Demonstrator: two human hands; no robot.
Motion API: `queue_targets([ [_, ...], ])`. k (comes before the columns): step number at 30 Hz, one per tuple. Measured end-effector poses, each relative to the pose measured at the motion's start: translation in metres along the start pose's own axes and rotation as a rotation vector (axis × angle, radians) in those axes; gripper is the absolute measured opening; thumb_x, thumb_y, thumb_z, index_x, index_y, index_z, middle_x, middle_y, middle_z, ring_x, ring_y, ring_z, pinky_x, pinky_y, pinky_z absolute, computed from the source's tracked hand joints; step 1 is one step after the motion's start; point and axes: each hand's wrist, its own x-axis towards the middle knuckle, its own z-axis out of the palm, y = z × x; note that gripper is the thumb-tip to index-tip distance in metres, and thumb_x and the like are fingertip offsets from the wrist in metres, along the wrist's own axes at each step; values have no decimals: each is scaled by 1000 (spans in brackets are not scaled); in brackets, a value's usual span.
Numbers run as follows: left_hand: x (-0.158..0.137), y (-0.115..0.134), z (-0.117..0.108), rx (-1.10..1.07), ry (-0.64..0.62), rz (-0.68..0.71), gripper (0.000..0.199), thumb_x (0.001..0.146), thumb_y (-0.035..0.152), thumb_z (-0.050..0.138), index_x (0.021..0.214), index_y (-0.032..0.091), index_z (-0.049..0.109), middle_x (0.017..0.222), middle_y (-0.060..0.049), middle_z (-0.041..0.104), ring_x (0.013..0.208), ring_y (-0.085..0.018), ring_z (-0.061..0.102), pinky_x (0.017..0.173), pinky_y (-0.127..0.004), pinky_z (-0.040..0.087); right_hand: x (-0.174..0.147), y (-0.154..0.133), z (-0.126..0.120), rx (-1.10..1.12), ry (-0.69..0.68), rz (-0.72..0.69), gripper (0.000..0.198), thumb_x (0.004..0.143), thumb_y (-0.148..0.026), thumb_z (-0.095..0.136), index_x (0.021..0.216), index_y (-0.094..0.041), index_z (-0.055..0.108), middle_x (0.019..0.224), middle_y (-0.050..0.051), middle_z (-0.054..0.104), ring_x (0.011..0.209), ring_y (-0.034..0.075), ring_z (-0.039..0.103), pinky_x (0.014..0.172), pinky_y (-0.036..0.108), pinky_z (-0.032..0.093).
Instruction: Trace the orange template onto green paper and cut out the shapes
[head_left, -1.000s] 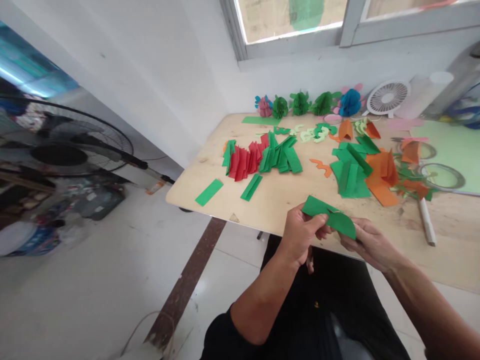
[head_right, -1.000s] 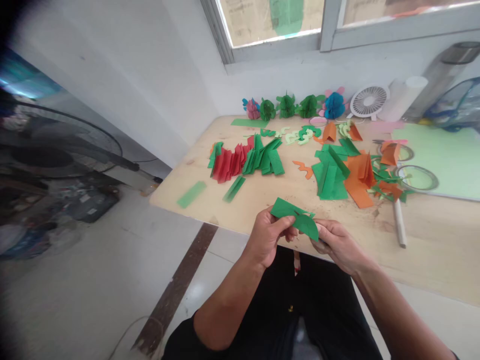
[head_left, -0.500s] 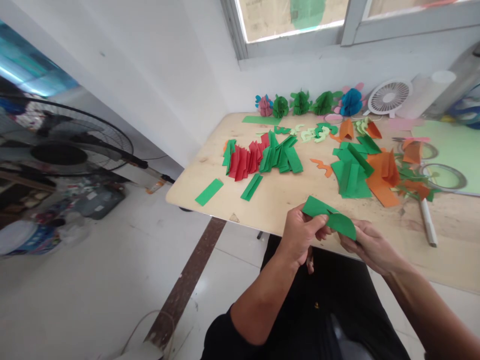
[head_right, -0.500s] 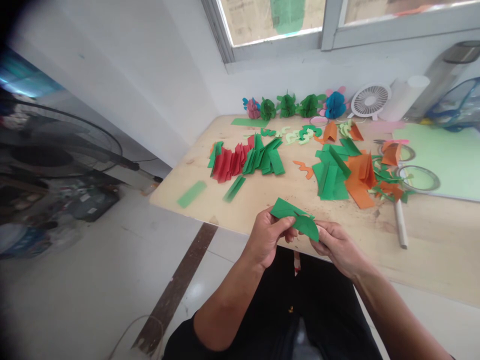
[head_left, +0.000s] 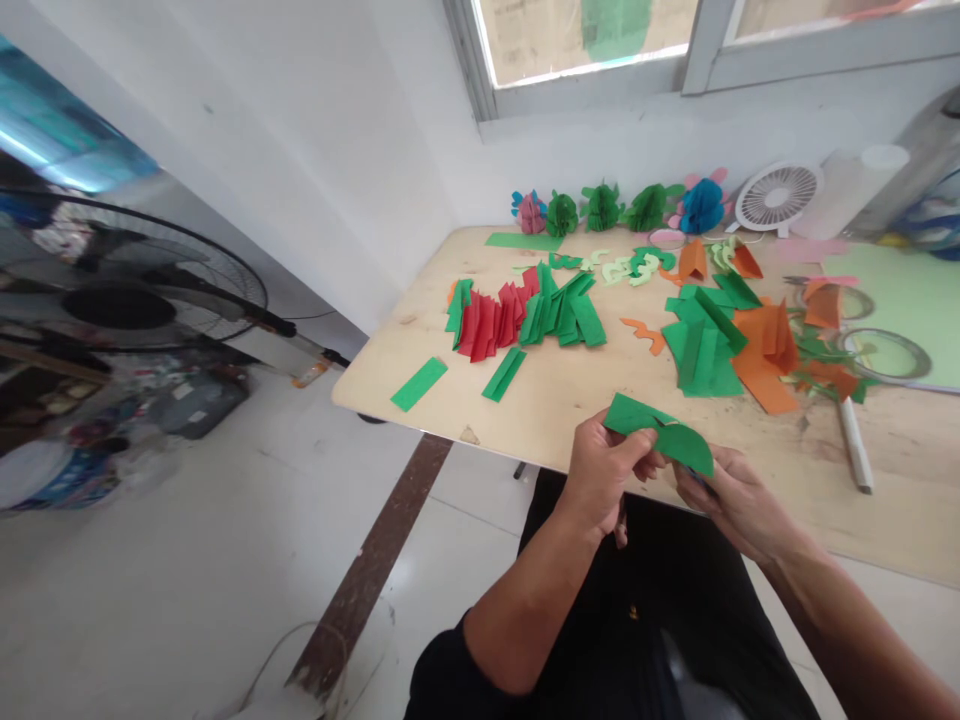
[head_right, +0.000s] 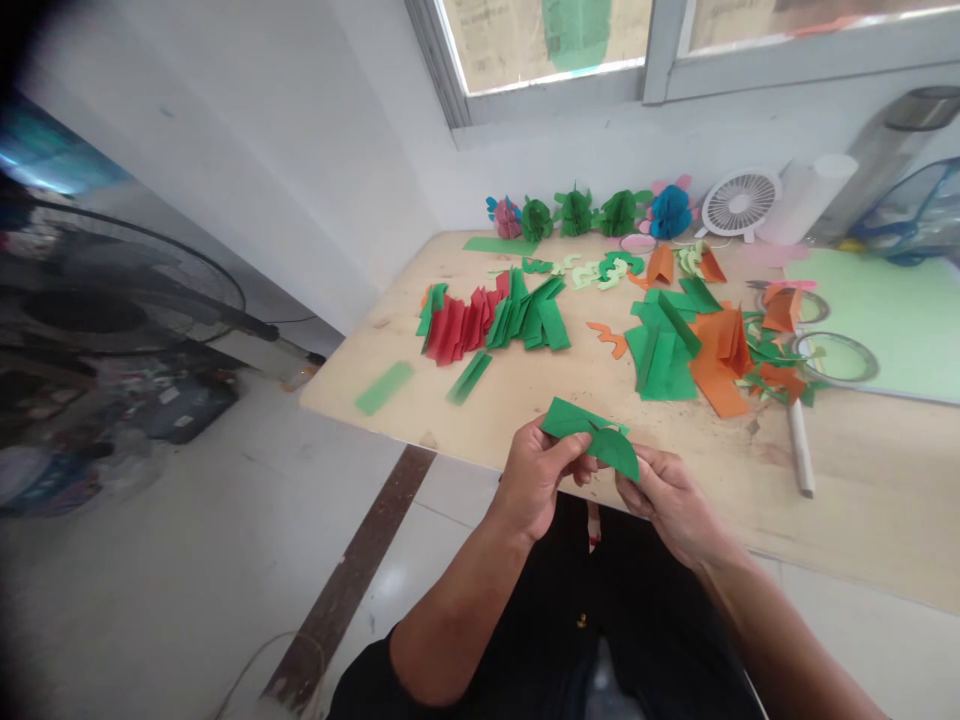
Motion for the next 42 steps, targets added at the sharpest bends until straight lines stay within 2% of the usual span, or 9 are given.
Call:
queue_targets([
  [11,-1,-4,0,-15,-3,32,17,64,27,68,68,15,58,46,1,59,40,-9,48,46,-22,37,-2,-5,11,86,59,12,45,86,-50,60,57,-19,44,50,-7,30,47,9,19,46,28,16],
  [42,0,-4,4,-9,50,39,15,64,26,68,66,15,57,45,3,54,41,-8,44,45,-22,34,0,-8,16,-15,100,-16,48,84,-54,59,56,-21,41,49,-6,30,47,10,20,45,28,17],
])
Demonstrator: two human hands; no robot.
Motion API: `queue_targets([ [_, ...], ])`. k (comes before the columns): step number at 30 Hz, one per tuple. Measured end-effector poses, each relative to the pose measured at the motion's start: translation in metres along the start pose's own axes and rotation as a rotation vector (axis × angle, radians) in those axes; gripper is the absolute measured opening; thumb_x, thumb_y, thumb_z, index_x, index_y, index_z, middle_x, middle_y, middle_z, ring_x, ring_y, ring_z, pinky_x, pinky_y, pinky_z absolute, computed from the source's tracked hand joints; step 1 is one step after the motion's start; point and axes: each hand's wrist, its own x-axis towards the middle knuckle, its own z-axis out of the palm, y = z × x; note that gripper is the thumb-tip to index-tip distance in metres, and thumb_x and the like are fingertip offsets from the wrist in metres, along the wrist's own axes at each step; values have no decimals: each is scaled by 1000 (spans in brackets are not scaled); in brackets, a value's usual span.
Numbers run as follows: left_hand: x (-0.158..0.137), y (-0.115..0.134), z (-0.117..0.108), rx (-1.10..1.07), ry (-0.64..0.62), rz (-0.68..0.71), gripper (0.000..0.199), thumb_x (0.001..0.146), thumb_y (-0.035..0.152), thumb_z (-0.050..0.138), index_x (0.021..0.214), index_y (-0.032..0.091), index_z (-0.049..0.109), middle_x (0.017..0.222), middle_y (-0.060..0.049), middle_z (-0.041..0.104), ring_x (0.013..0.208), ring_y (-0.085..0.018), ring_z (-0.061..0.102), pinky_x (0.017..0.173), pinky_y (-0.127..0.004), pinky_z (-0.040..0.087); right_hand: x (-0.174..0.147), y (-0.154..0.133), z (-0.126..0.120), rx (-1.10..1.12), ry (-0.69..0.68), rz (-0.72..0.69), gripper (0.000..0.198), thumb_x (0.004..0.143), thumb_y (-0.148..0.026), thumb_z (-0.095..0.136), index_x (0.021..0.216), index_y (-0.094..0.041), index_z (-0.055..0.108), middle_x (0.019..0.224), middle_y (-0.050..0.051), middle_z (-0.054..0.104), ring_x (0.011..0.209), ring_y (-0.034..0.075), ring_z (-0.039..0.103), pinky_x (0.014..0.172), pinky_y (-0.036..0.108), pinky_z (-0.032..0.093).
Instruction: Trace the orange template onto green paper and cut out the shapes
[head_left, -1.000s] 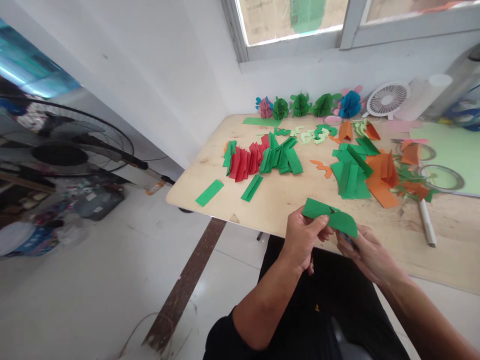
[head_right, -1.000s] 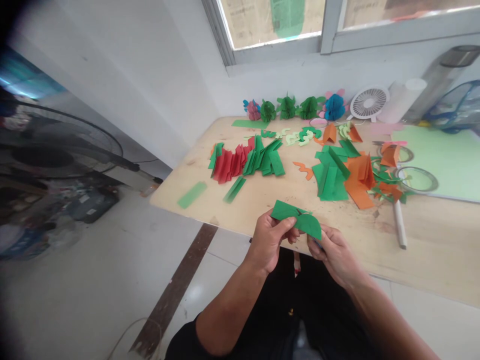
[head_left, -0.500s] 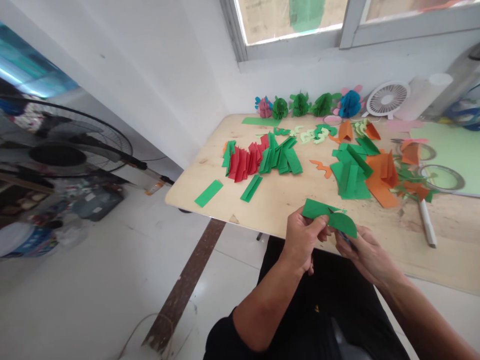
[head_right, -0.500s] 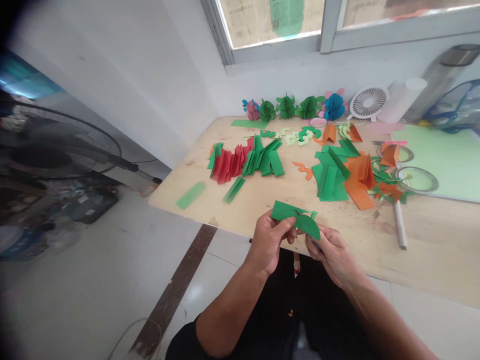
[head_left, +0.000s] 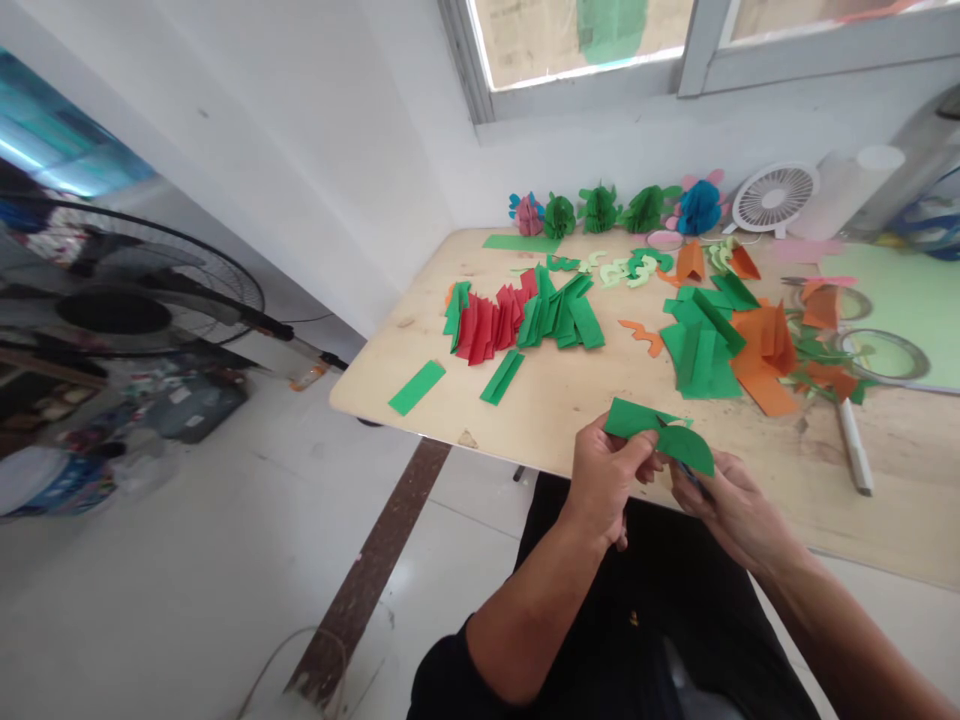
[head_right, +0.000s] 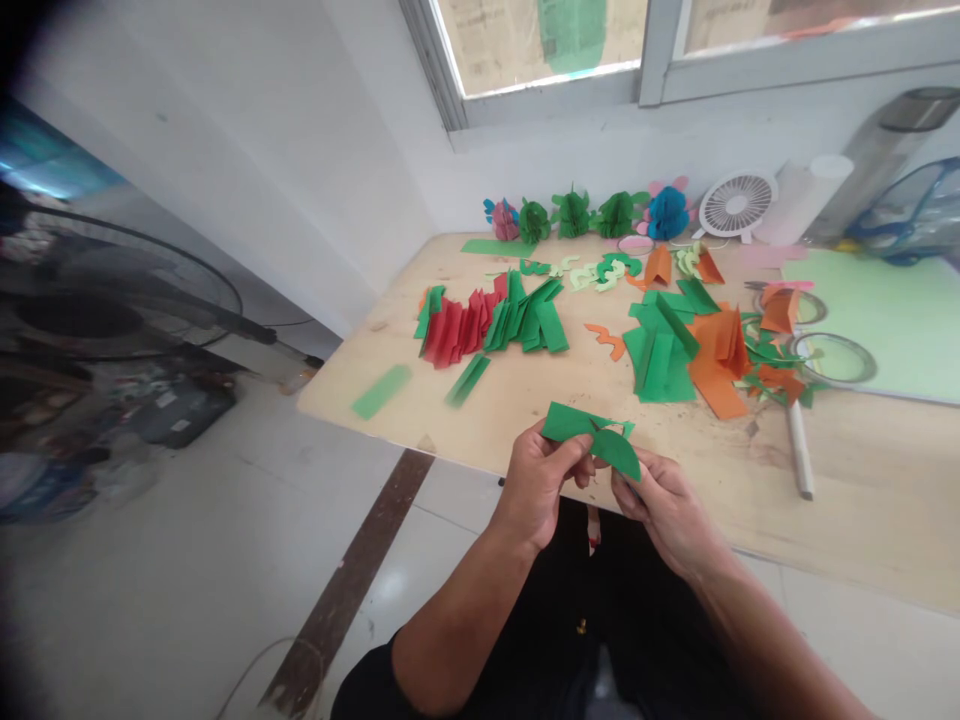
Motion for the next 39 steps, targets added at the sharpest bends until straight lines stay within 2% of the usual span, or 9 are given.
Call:
queue_targets([
  [21,0,-1,-3,11,-19,6,17,63,28,69,65,16,57,45,3,55,41,-8,44,46,-23,35,-1,4,-2,-11,-6,-16,48,85,-54,59,56,-21,40,49,-6,29,47,10,20,45,28,17],
  [39,2,2,-8,29,-60,-12,15,64,25,69,64,15,58,46,2,55,41,-8,44,46,-22,35,0,2,-7,-78,-22,-16,46,88,-55,56,60,-20,48,49,-6,30,46,9,21,46,29,14],
])
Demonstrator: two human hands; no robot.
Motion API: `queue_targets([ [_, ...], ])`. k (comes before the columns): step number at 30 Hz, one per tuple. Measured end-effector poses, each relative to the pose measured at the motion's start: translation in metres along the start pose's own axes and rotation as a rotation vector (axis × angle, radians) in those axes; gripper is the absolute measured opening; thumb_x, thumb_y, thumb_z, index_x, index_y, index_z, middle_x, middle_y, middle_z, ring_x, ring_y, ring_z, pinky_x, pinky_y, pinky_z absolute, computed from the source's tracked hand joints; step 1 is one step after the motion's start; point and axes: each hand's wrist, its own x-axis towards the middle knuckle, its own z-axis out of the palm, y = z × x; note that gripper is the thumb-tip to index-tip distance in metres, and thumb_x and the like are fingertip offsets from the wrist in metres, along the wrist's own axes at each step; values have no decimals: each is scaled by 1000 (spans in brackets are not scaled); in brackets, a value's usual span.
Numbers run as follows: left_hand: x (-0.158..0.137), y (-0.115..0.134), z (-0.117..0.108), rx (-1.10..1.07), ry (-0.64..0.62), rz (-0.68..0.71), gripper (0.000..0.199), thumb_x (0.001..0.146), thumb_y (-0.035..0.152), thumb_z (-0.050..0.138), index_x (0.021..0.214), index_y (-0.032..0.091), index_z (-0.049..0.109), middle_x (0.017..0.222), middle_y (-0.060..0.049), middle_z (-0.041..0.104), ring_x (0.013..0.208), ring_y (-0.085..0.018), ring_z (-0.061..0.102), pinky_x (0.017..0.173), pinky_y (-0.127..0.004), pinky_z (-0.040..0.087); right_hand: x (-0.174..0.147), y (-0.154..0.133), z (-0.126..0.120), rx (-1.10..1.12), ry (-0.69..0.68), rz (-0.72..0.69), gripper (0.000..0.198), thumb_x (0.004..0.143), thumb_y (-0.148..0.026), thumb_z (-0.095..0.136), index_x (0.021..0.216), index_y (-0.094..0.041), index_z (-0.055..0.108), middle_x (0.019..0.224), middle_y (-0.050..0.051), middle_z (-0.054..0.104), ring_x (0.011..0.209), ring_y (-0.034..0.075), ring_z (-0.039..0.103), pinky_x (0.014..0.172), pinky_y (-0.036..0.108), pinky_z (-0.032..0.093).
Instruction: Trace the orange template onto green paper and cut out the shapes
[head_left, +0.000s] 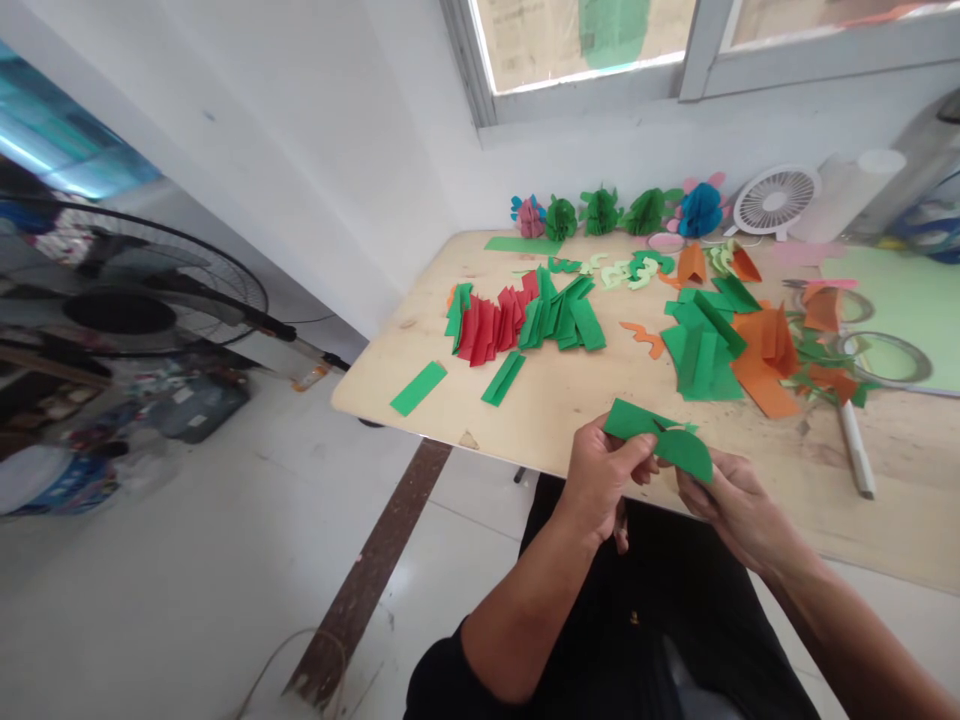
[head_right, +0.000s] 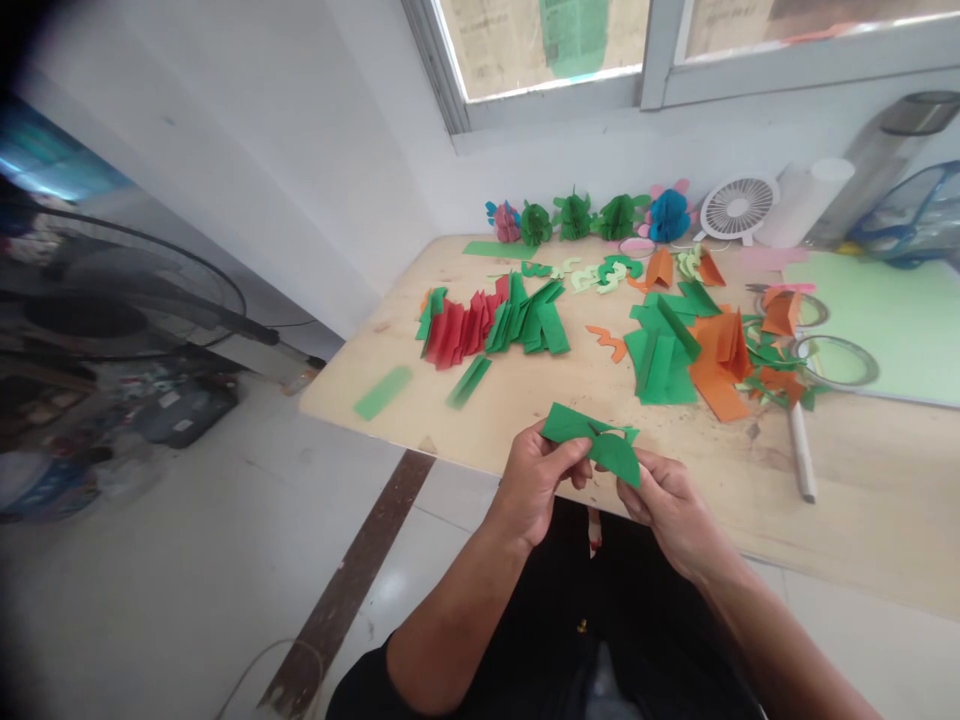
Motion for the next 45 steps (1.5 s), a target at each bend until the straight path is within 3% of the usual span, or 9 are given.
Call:
queue_targets([
  [5,0,0,-2,6,-19,4,15,65,26,69,64,15,58,47,2,56,42,-8,44,46,-23,36,1,-2,-1,-27,-8,9,45,87,-58,55,63,-19,51,50,-7,28,47,9,18,46,29,12],
  [21,2,1,-7,26,-21,-28,18,63,27,71,65,15,58,46,2,55,41,-8,44,47,-22,35,-1,4,-5,-83,11,49,50,90,-55,52,57,-20,38,52,-7,26,49,9,16,47,29,11],
  [30,2,-2,-6,13,-24,-9,16,64,27,70,65,15,59,48,2,56,42,-8,44,47,-22,36,-4,3,7,109,50,87,42,82,-58,62,68,-19,56,50,-7,30,47,9,19,46,29,13],
  [38,1,-2,-5,7,-21,10,16,65,27,70,64,15,59,48,2,56,41,-8,45,47,-23,36,-7,0,13,157,78,100,49,80,-59,63,57,-19,46,49,-6,31,45,8,20,45,28,14],
  [45,1,-1,-6,2,-18,-7,18,63,28,72,65,14,60,49,1,57,42,-8,46,47,-23,36,-7,0,11,118,77,117,42,79,-60,63,72,-19,57,49,-7,30,47,9,19,45,28,13],
])
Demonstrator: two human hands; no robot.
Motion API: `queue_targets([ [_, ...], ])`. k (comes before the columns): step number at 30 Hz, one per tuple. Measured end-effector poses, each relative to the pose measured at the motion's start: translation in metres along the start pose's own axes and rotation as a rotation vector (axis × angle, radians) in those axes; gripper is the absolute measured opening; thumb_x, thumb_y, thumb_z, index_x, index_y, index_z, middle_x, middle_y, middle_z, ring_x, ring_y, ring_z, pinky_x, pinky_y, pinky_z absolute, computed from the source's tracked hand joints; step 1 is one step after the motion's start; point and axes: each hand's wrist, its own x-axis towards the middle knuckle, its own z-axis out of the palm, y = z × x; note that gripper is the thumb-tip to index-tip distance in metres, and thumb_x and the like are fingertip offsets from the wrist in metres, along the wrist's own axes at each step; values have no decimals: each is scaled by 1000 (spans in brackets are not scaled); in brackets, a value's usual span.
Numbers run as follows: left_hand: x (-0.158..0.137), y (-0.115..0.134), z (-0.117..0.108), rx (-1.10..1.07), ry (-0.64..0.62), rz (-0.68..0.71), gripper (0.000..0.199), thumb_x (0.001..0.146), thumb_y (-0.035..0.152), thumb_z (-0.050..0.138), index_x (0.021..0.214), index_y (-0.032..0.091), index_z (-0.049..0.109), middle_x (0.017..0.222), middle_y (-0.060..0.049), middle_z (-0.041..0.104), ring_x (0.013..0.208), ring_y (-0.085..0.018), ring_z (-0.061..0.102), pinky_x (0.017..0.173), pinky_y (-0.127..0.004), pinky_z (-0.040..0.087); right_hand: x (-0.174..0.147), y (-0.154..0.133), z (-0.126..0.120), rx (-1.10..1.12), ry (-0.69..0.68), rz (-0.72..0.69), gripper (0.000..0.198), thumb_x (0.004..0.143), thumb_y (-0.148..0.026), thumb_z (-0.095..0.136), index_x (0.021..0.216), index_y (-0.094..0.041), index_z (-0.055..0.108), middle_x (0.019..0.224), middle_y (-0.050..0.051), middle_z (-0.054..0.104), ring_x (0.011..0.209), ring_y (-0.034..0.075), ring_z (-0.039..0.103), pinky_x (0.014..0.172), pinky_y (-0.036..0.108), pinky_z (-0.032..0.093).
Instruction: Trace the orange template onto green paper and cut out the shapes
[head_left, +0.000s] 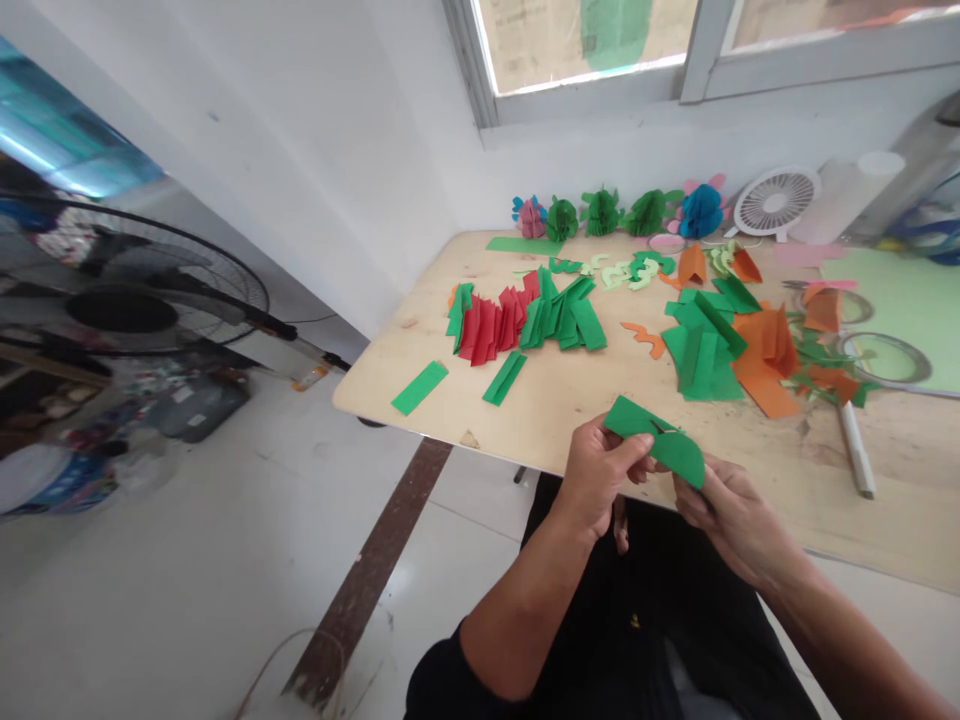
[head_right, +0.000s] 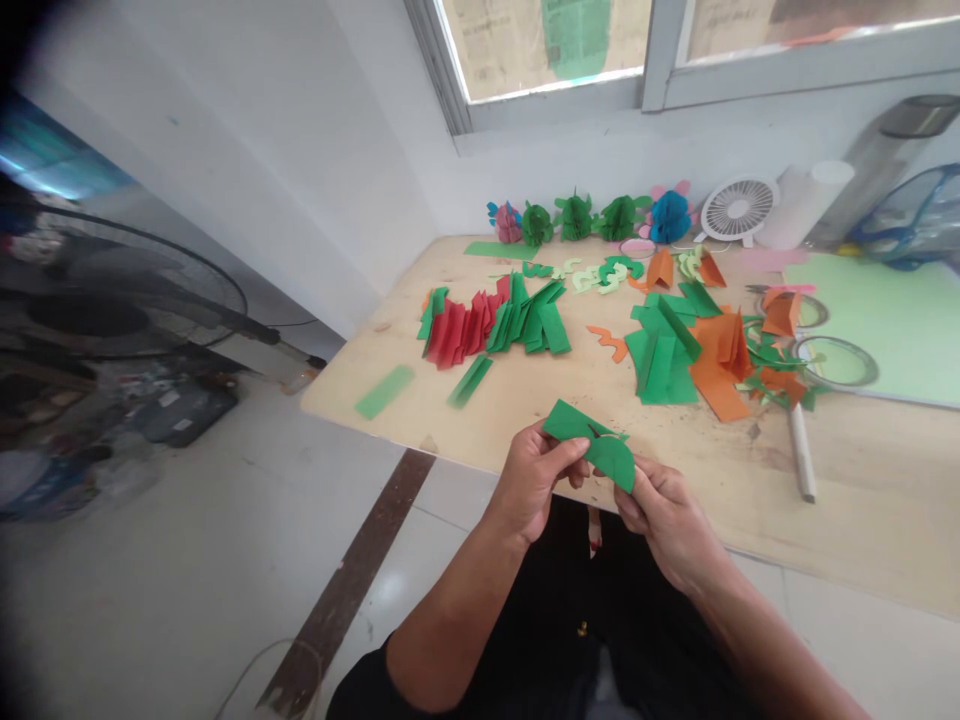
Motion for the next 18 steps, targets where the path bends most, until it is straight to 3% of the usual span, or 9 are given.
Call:
queue_targets([
  [13,2,-2,4,-12,109,40,18,63,29,72,63,15,60,48,4,51,44,-6,40,46,-21,31,3,2,0,-90,52,-33,46,81,-60,61,63,-18,52,50,-7,29,47,8,19,44,26,13],
  [18,2,-7,6,-34,189,55,16,64,28,71,65,14,62,54,2,55,49,-8,47,51,-22,36,3,6,0,-115,53,-43,47,84,-59,59,61,-20,48,51,-7,27,47,8,17,43,26,13],
])
